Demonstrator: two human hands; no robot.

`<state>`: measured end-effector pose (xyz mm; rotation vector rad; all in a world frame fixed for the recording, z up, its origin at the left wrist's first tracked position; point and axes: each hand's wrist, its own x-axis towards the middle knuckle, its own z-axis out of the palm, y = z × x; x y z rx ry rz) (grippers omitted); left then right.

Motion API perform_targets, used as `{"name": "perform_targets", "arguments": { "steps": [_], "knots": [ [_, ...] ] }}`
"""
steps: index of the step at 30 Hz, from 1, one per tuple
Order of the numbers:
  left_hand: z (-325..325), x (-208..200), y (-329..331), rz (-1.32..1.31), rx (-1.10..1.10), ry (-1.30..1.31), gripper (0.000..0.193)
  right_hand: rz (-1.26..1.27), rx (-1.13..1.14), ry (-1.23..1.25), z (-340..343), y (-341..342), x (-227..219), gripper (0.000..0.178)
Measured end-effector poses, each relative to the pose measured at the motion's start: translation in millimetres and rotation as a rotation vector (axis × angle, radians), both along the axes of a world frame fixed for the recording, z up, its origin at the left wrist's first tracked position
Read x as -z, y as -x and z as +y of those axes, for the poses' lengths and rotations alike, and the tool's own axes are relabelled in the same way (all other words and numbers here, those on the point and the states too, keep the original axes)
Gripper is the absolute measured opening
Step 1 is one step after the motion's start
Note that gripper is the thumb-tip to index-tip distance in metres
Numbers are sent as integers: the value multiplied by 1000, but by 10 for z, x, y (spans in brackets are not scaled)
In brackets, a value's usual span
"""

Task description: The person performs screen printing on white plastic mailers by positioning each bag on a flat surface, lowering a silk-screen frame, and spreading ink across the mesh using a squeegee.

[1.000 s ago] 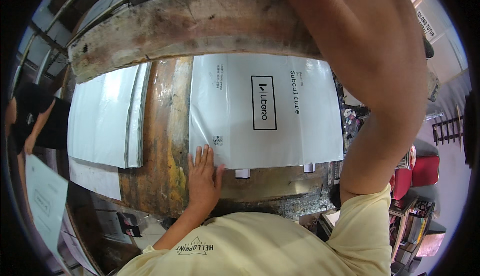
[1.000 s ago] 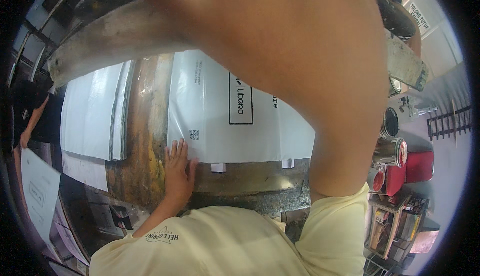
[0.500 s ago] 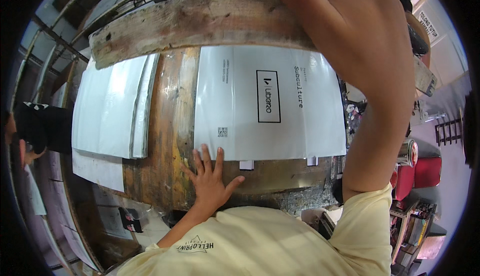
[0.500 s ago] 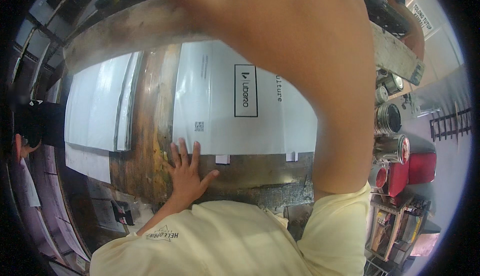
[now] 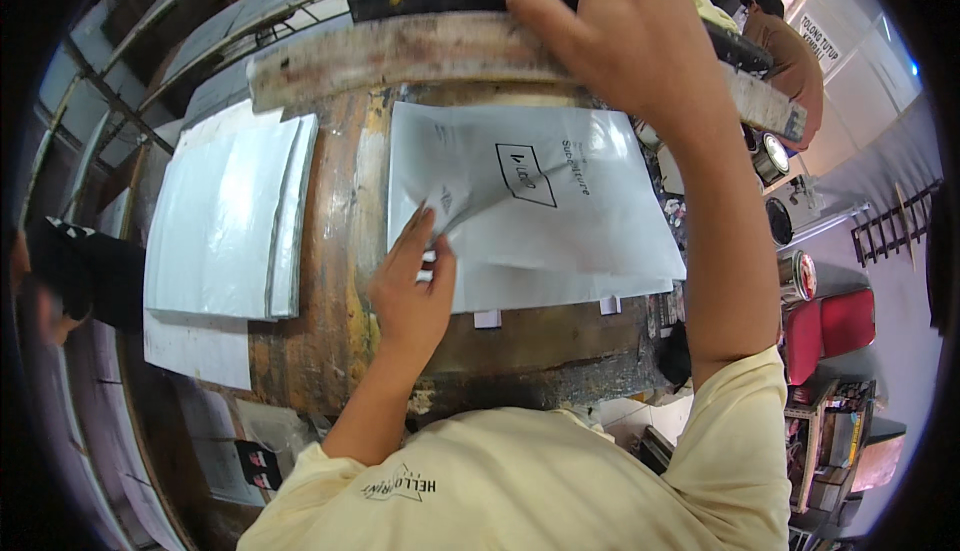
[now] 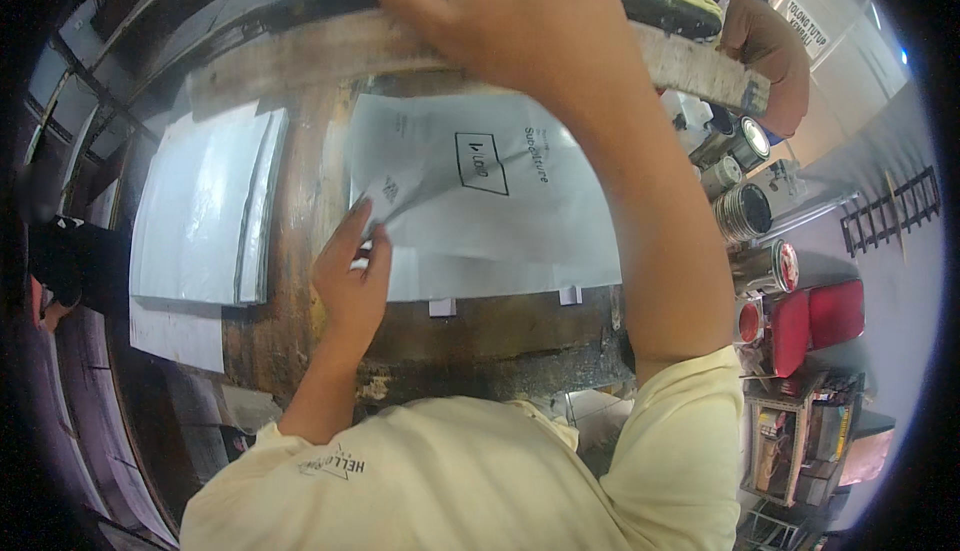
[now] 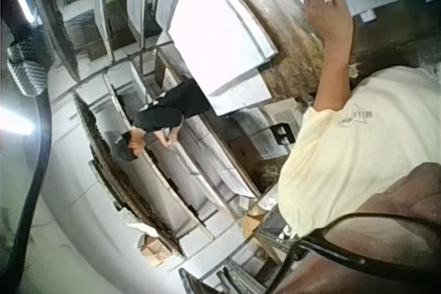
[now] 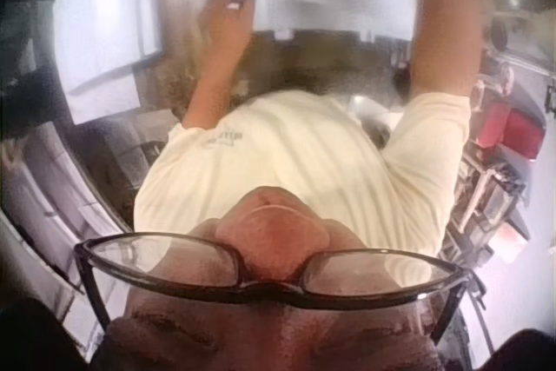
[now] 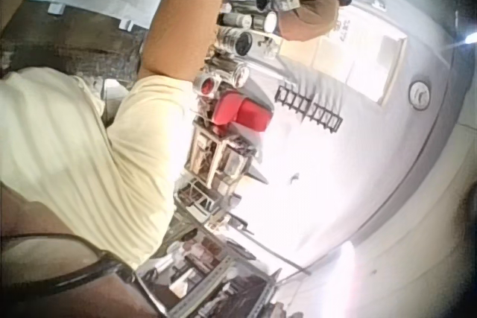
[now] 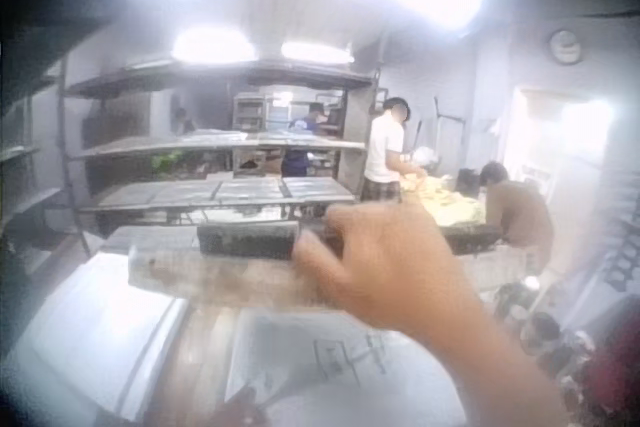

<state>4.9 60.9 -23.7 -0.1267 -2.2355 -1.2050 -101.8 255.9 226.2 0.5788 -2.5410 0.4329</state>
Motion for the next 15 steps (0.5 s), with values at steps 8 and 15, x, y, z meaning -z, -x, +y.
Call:
{"name": "perform_targets", "arguments": {
  "steps": [8,15],
  "knots": [
    [-1590,-2,278,-211,-114,-336,42,211,-26,-32,43,-122,161,41],
    [-3693,48,636,-381,-106,-353,63,238,18,-18,51,-176,301,42]
  ]
}}
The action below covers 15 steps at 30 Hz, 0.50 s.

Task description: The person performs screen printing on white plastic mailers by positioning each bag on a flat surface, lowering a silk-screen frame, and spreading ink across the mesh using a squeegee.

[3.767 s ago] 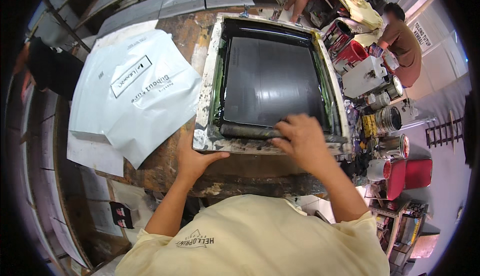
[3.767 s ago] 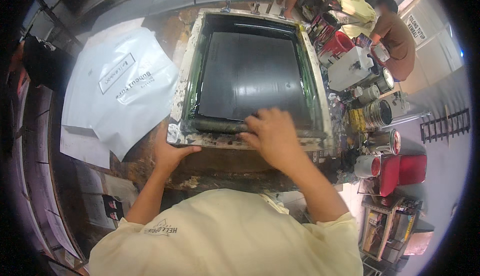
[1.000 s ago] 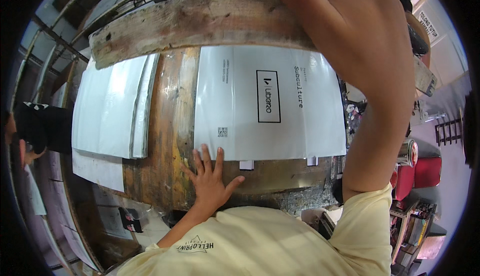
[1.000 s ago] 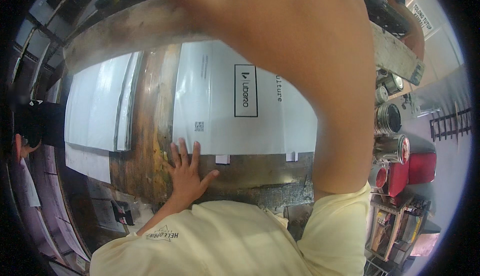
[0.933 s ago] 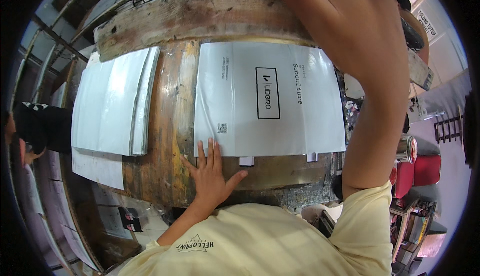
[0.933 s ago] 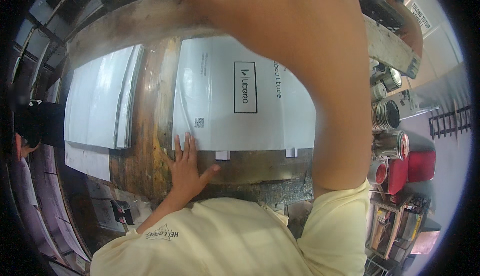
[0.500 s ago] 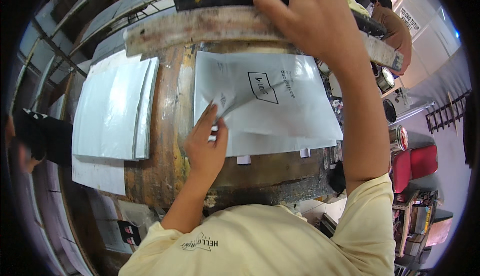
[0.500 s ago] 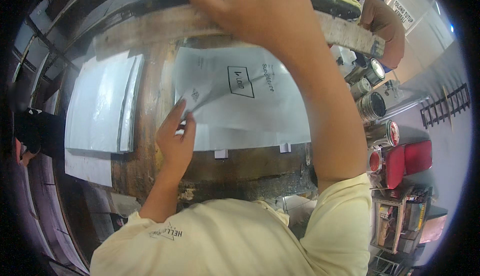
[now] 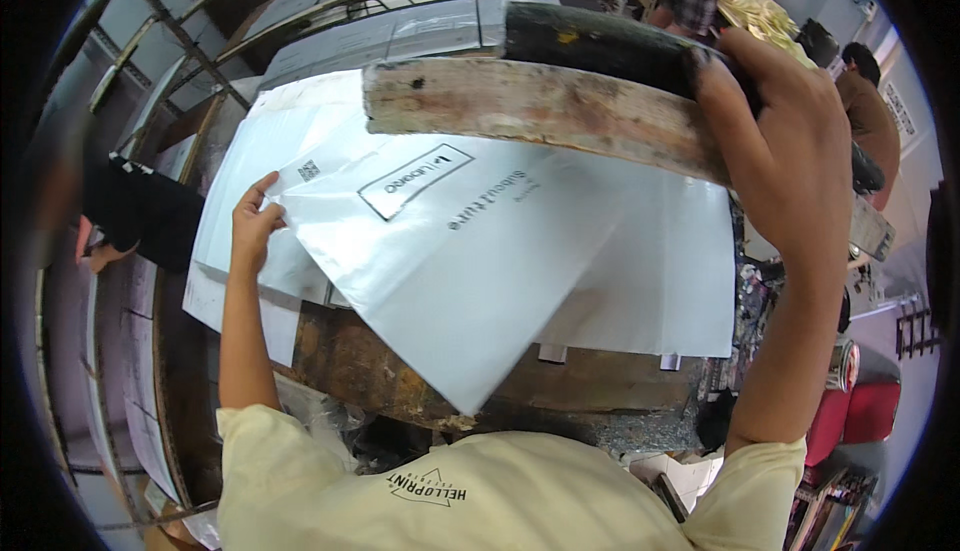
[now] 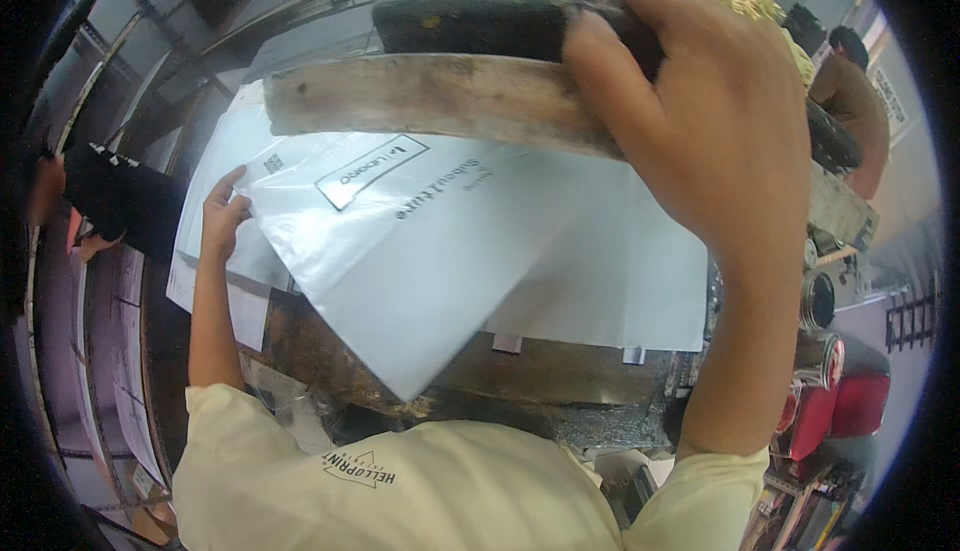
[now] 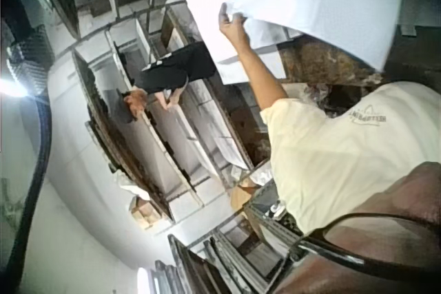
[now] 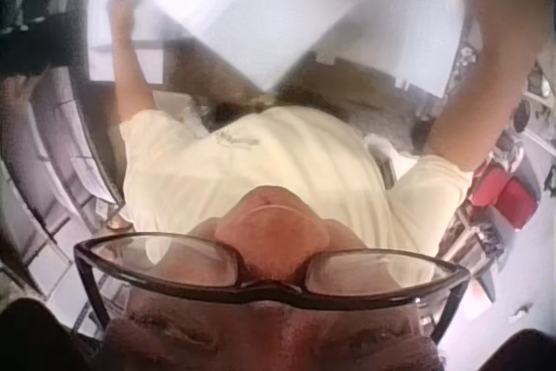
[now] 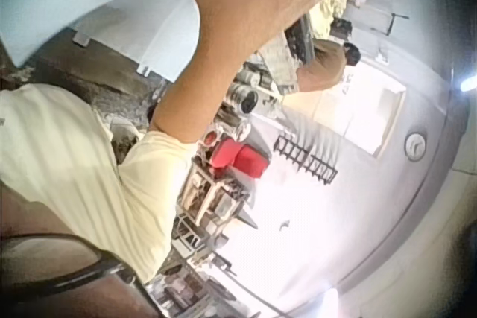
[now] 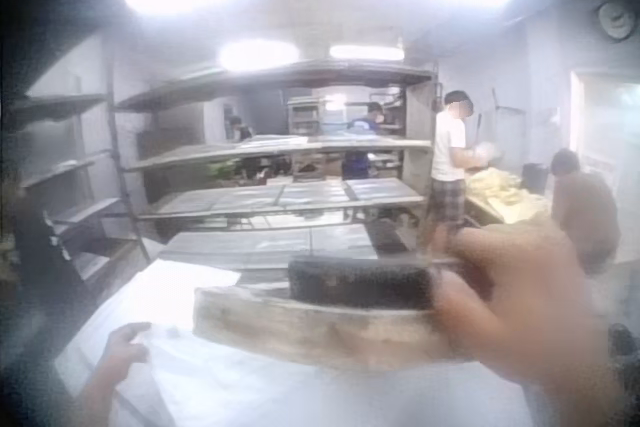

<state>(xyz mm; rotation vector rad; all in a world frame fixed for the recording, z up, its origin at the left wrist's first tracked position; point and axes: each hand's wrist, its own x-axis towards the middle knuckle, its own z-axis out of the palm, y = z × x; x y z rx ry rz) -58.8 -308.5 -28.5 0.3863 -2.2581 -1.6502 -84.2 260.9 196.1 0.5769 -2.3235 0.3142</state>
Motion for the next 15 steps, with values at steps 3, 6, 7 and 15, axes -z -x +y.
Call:
{"name": "perform_targets", "arguments": {
  "steps": [3,6,7,15],
  "knots": [
    [-766,85,176,-98,-33,103,65,-11,66,-40,-50,-71,25,41],
    [-1435,170,358,-139,-41,284,69,-18,79,-44,-84,-116,31,41],
    [-1829,178,261,-139,-120,597,70,-33,51,-21,-98,-130,22,41],
    [1374,-569,27,-3,369,124,107,19,70,-25,-78,-305,281,52]
  ]
}}
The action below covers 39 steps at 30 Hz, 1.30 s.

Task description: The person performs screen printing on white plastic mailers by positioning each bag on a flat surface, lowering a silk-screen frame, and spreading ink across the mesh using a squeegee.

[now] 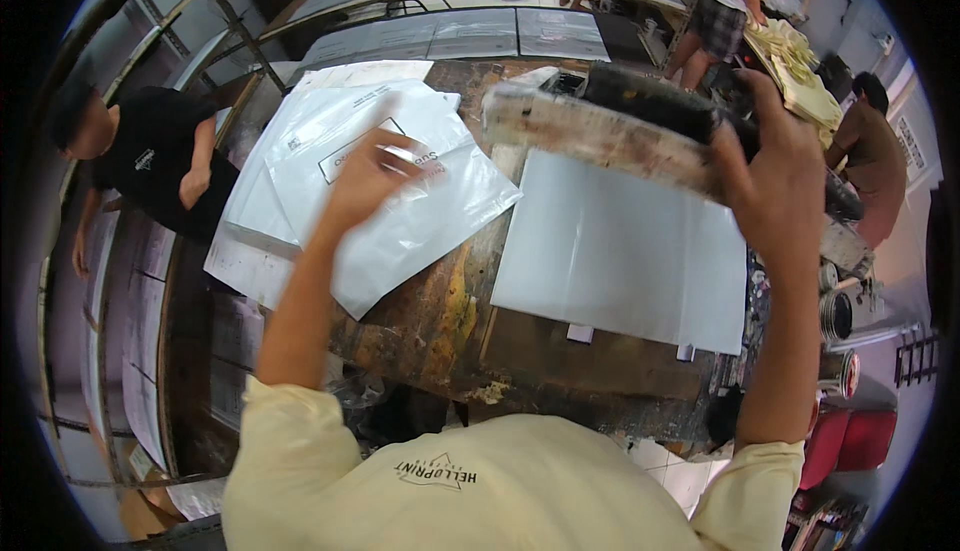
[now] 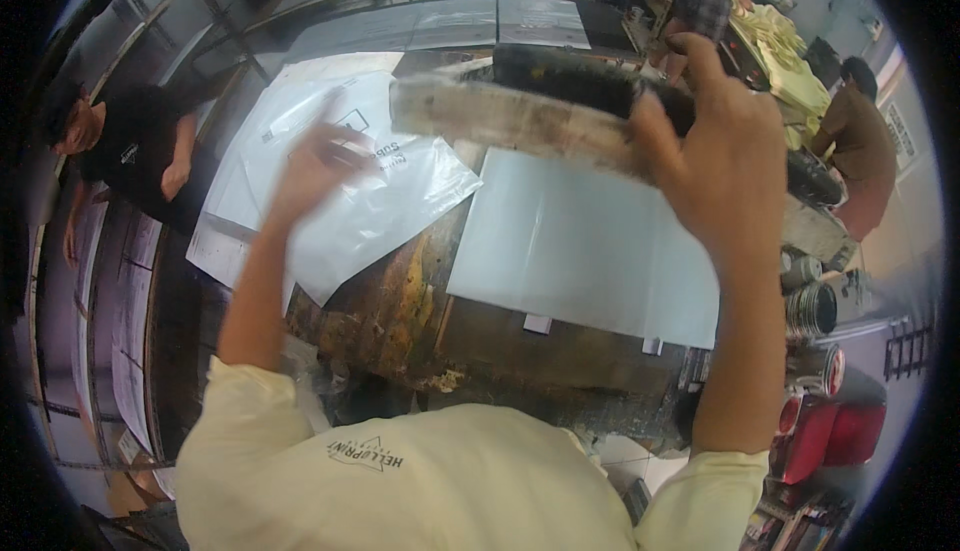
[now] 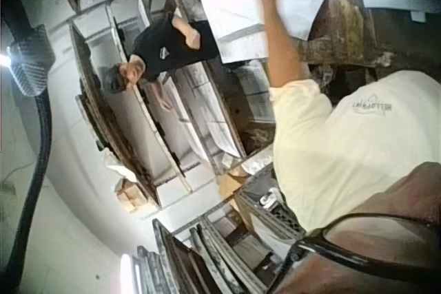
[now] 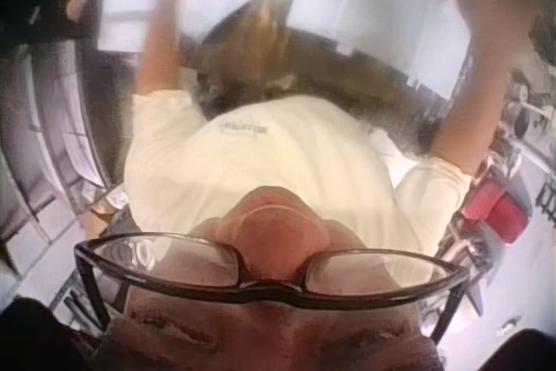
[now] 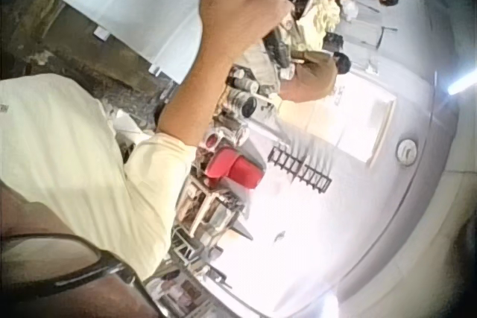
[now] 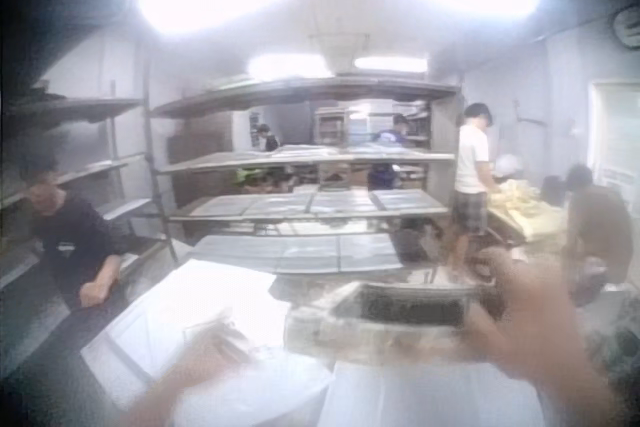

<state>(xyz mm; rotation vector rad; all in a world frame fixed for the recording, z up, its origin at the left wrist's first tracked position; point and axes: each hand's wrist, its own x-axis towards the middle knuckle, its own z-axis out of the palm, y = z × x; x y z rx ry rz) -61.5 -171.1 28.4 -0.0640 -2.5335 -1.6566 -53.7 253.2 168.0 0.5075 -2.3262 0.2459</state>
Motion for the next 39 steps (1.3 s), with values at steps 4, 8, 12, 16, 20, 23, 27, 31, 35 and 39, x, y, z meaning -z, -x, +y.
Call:
{"name": "perform_targets", "arguments": {
  "steps": [4,8,12,16,20,23,27,31,35,39],
  "knots": [
    [1289,-51,-918,-164,108,-485,138,-235,-85,-187,160,-416,578,73],
    [1392,1072,-1265,-40,-64,-71,111,-608,-185,-225,254,-743,1296,28],
    [1350,1590,-1328,17,-112,434,113,-745,-168,-50,245,-989,2095,34],
    [1358,1561,-1362,-20,-105,516,125,-611,-206,-62,168,-990,2404,44],
    [1302,1651,-1385,-11,-82,503,125,-529,-166,-102,194,-198,2507,51],
    [1290,1635,-1390,-14,-73,510,122,-448,-129,-106,226,691,2618,44],
    [1289,1572,-1370,39,-88,542,121,-271,-174,-83,340,1936,2752,29],
    [1239,1753,-1449,71,-121,462,133,-479,-232,-216,439,2841,2468,43],
    [1245,1815,-1460,99,-96,303,139,-460,-214,-227,470,3054,2352,43],
    [1241,1770,-1435,68,-83,353,139,-361,-135,-184,451,2519,2605,41]
  ]
}}
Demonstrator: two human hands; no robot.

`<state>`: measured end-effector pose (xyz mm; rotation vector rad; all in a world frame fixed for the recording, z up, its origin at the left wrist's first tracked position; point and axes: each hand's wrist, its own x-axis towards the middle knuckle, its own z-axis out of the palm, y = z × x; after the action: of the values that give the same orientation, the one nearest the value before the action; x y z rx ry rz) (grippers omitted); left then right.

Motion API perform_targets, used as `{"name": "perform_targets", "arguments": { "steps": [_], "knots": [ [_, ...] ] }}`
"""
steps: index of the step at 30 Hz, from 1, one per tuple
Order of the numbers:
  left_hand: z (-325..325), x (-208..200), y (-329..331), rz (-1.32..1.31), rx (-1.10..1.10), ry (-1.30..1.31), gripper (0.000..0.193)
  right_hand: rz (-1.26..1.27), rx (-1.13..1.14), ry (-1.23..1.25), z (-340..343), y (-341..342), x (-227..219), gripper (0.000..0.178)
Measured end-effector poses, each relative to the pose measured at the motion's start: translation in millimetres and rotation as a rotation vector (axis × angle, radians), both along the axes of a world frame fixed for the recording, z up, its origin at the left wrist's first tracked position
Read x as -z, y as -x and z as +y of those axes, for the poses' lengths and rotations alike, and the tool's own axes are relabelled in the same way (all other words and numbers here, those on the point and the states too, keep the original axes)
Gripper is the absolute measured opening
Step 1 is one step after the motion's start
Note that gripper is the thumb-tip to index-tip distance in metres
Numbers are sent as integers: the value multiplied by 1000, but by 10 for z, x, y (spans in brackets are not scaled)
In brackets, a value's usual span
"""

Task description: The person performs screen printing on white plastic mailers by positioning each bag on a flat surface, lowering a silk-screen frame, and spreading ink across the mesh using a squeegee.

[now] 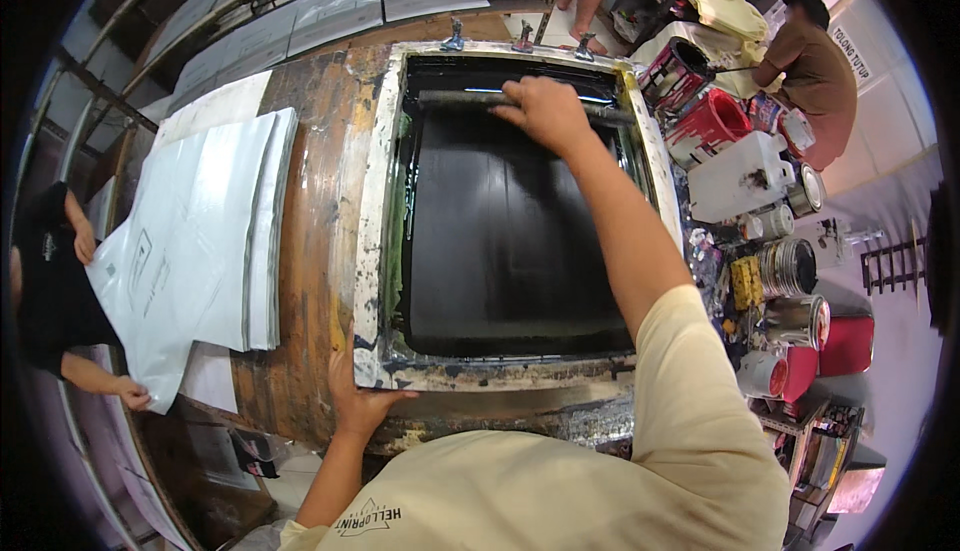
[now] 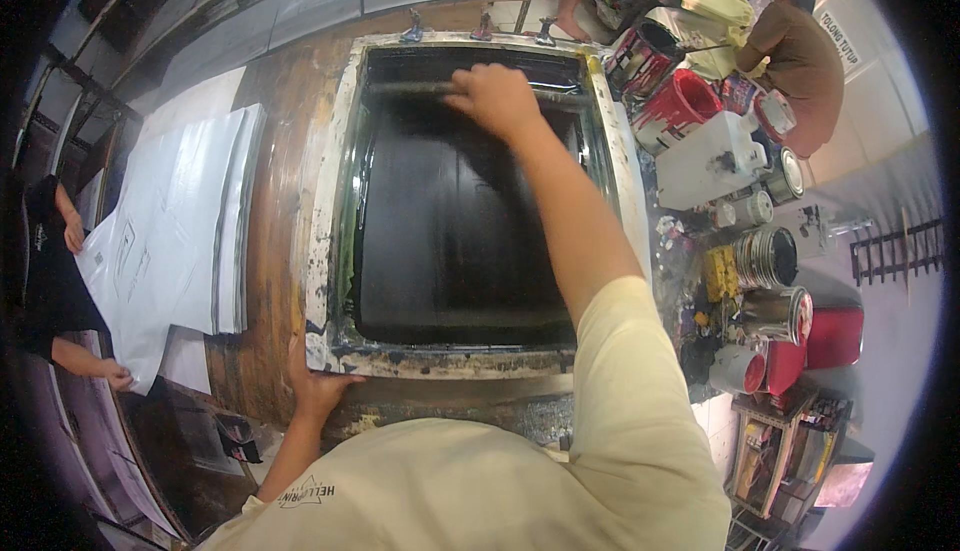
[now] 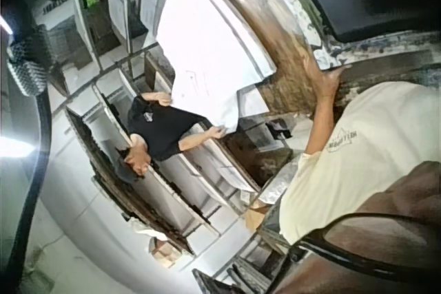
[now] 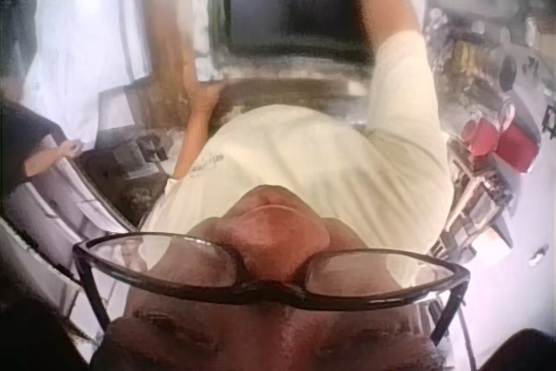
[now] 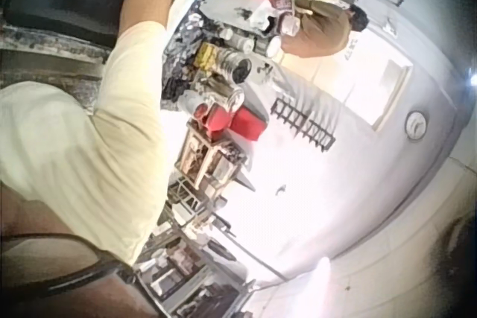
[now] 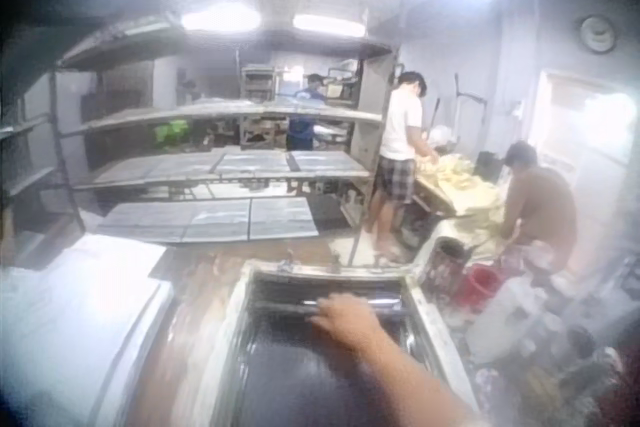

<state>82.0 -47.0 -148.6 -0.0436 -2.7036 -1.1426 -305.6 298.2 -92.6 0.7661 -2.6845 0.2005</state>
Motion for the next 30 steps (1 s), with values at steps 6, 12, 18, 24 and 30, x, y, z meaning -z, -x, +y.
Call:
{"name": "perform_targets", "arguments": {
  "steps": [6,12,18,24,30],
  "knots": [
    [4,108,-28,42,-33,-141,126,-102,8,42,-171,-1845,-153,30],
    [126,-28,20,55,-31,-525,97,-326,78,5,-285,-3266,-936,38],
    [382,-1264,351,162,-152,-716,75,195,70,7,-312,-3202,-1863,34],
    [567,-978,384,207,14,187,98,514,61,118,-321,-2552,-2408,33],
    [786,-203,-98,-168,101,637,118,389,78,69,-319,-2334,-2829,41]
  ]
}}
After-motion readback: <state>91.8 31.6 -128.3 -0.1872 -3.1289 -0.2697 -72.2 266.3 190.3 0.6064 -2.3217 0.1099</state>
